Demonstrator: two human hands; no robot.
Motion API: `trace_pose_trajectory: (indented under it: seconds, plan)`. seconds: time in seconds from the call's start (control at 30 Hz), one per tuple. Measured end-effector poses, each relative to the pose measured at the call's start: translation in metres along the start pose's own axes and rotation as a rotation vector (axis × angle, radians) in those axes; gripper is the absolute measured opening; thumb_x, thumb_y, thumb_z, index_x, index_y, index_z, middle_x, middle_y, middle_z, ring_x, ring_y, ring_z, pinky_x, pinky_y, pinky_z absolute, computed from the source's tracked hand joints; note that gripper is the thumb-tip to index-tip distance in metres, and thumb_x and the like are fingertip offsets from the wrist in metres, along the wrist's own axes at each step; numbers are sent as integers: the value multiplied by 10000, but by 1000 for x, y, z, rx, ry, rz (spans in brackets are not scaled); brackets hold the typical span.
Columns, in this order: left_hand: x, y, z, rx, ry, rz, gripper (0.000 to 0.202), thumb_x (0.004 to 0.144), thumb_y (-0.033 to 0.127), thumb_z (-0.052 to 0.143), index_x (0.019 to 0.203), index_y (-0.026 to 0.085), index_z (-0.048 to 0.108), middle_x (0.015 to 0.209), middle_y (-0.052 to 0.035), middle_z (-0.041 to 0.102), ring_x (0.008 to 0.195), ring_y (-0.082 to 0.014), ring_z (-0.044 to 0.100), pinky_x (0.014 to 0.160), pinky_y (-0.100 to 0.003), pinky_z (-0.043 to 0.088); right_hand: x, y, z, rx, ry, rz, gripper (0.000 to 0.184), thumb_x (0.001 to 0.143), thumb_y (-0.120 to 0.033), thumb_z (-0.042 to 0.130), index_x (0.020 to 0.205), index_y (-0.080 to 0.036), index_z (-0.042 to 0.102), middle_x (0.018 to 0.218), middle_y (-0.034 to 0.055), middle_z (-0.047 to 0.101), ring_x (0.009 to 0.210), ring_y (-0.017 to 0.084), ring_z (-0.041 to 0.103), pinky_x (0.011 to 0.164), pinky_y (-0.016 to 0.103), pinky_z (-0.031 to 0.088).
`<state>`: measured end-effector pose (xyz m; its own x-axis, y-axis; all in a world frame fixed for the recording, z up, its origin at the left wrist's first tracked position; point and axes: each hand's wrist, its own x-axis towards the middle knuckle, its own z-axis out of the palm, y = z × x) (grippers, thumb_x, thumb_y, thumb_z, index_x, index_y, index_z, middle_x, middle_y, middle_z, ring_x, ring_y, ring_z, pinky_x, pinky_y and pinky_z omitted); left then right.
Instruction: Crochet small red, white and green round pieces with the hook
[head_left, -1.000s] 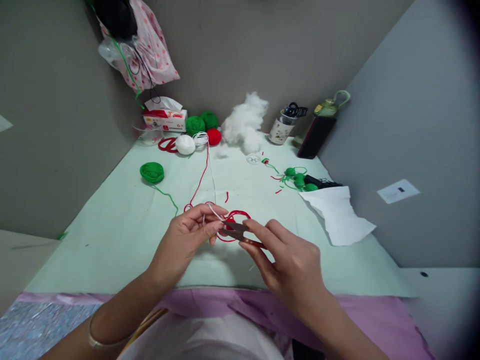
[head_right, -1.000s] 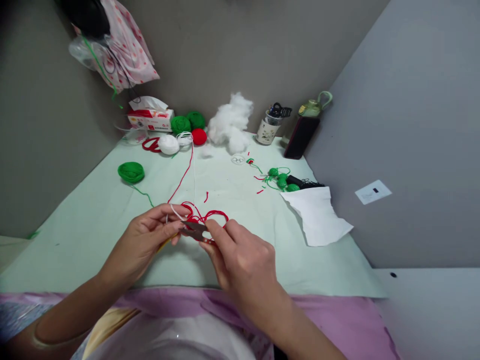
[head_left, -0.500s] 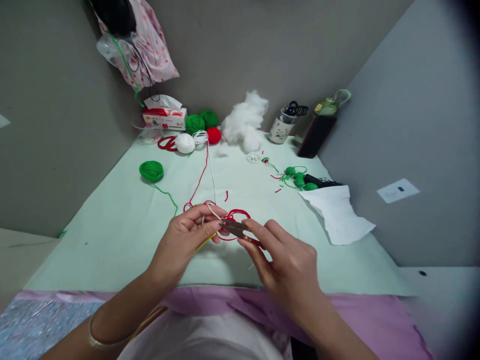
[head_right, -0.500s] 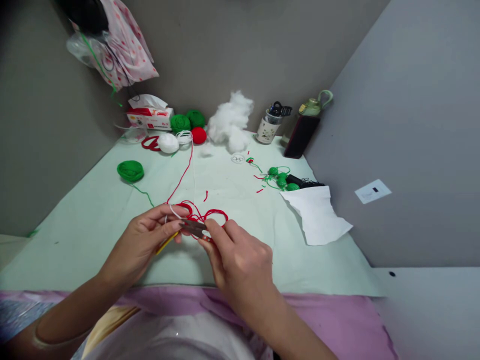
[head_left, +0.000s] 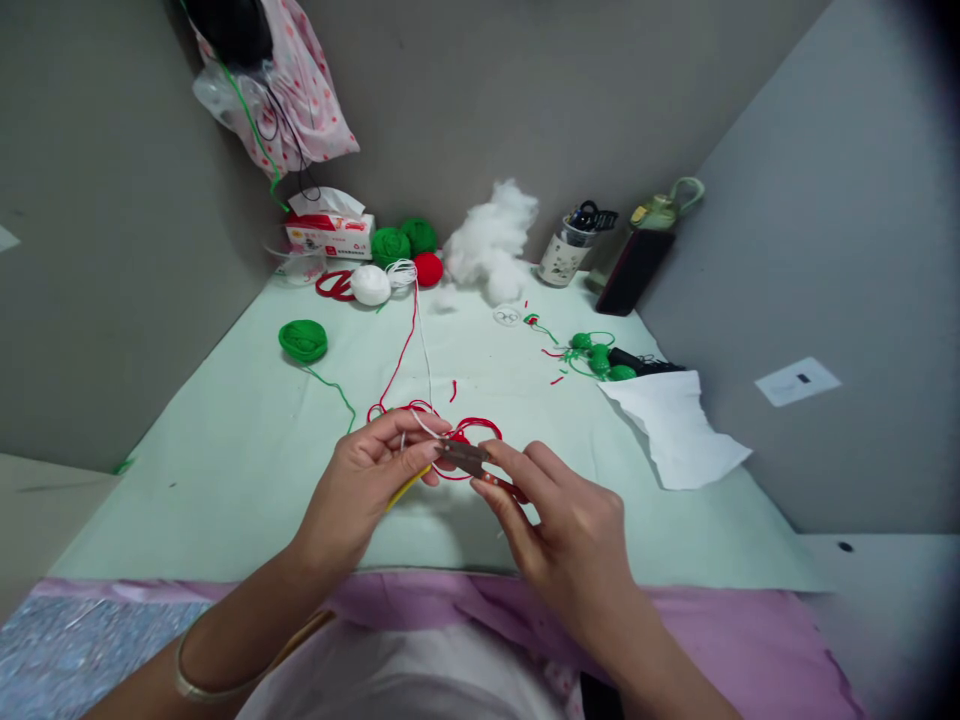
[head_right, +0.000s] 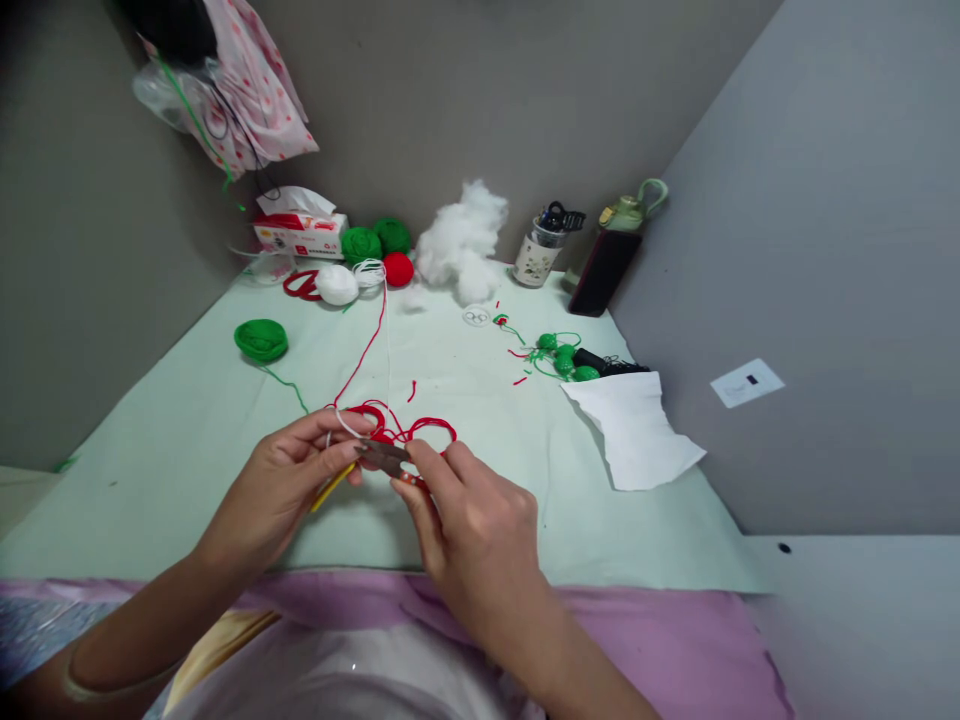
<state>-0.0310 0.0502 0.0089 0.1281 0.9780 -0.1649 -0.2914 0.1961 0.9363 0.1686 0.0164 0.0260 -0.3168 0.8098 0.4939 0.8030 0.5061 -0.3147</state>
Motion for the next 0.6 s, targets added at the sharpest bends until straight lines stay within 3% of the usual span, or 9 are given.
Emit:
trace_pose_trajectory:
  seconds: [0.17, 0.27, 0.33, 0.43, 0.53, 0.6]
  plan:
    - [-1, 0, 0, 0, 7, -2, 141, 837, 279, 854, 969, 233, 838, 857, -14, 787, 704, -137, 675, 684, -235, 570, -2, -3, 0, 30, 13, -5, 224, 1057, -269, 585, 1200, -157, 716, 763, 12, 666, 537, 101, 562, 525, 235, 401]
    - [-1, 2, 2, 6, 4, -9, 159, 819, 291, 865, 959, 222, 832, 831, -24, 783, 709, -157, 680, 689, -262, 565, 0, -1, 3, 155, 21, 38, 187, 1042, -245, 599, 1139, -177, 744, 733, 0, 644, 532, 100, 512, 523, 247, 373]
    - [0, 3, 2, 4, -12, -12, 158, 821, 303, 866, 951, 222, 827, 847, -26, 781, 729, -162, 686, 687, -260, 551, 4, 5, 6, 387, 11, 162, 152, 1010, -258, 639, 1088, -204, 757, 770, 5, 666, 590, 109, 541, 553, 245, 394]
    - [3, 4, 2, 2, -40, -34, 129, 835, 304, 858, 932, 229, 818, 883, -6, 761, 710, -127, 673, 659, -227, 507, 16, 20, 13, 854, -33, 461, 195, 929, -371, 717, 1034, -211, 756, 799, -2, 653, 621, 112, 515, 555, 246, 403]
    - [6, 7, 2, 10, -88, -72, 118, 847, 299, 846, 935, 231, 810, 804, 20, 714, 655, -98, 627, 632, -208, 469, 28, 33, 20, 1182, -177, 668, 376, 846, -469, 776, 1107, -200, 745, 661, -76, 446, 531, 81, 311, 483, 236, 274]
    - [7, 10, 2, 21, -100, -84, 133, 846, 309, 844, 943, 225, 807, 781, 25, 689, 632, -88, 590, 622, -205, 452, 33, 37, 25, 1280, -322, 705, 415, 792, -463, 830, 1096, -191, 751, 643, -97, 367, 531, 72, 248, 484, 233, 228]
